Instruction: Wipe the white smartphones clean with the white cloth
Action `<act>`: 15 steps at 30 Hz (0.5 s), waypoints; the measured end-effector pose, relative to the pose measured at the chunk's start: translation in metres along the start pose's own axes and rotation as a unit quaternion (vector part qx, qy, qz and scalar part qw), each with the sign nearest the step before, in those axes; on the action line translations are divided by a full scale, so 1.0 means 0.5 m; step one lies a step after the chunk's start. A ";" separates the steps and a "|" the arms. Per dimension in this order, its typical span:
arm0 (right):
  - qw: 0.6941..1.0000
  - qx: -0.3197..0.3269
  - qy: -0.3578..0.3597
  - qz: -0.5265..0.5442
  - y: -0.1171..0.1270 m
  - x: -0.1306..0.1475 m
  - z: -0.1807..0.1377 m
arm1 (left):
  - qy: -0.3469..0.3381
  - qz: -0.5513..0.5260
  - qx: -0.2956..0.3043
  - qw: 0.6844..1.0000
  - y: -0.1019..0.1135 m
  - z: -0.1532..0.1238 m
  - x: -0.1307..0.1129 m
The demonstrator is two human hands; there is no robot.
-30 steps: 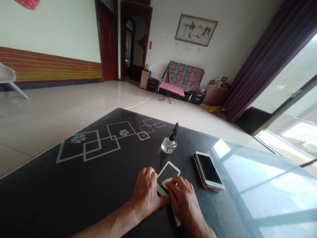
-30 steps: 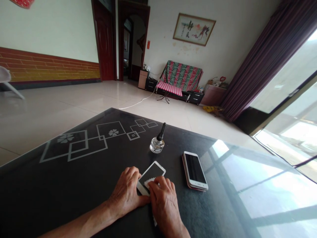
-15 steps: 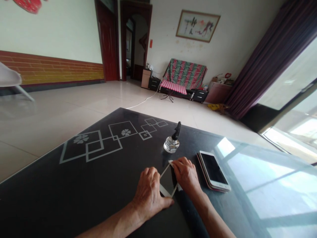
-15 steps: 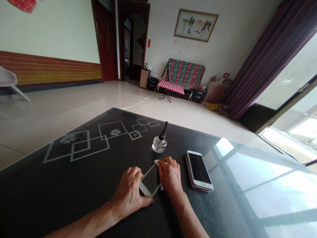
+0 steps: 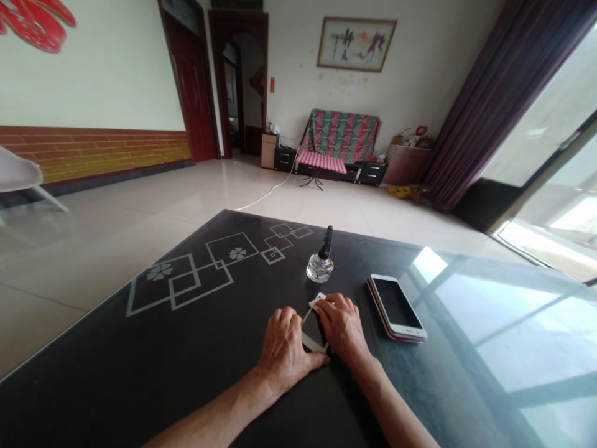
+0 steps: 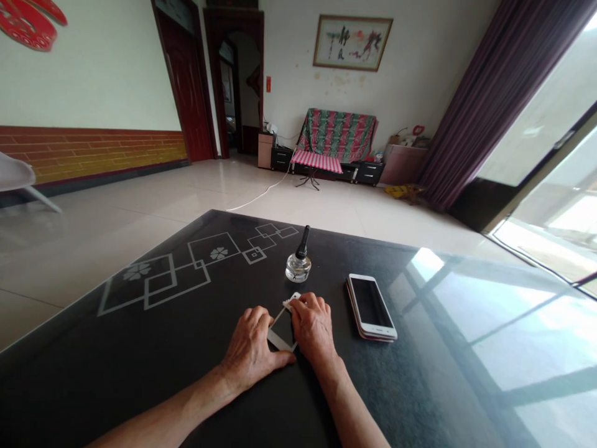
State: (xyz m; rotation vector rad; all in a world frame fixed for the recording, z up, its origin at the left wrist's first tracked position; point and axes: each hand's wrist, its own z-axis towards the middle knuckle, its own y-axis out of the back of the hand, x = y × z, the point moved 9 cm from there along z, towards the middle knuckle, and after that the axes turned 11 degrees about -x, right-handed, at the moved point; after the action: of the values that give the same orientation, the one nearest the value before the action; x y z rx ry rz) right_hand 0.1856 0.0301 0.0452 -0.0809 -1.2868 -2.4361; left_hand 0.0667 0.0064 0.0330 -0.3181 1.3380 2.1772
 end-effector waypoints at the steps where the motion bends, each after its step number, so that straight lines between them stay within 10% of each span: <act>1: 1.000 0.000 0.000 0.002 -0.004 -0.002 0.006 | -0.002 0.003 -0.003 1.000 -0.001 0.001 0.001; 15: 0.999 -0.017 -0.001 0.044 -0.017 -0.016 0.019 | -0.076 -0.157 0.064 0.983 0.011 0.016 0.022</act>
State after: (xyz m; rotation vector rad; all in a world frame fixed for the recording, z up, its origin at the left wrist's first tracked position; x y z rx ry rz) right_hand 0.1887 0.0446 0.0422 -0.1452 -1.2177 -2.3843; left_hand 0.0553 0.0151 0.0357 -0.2844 1.2435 1.8092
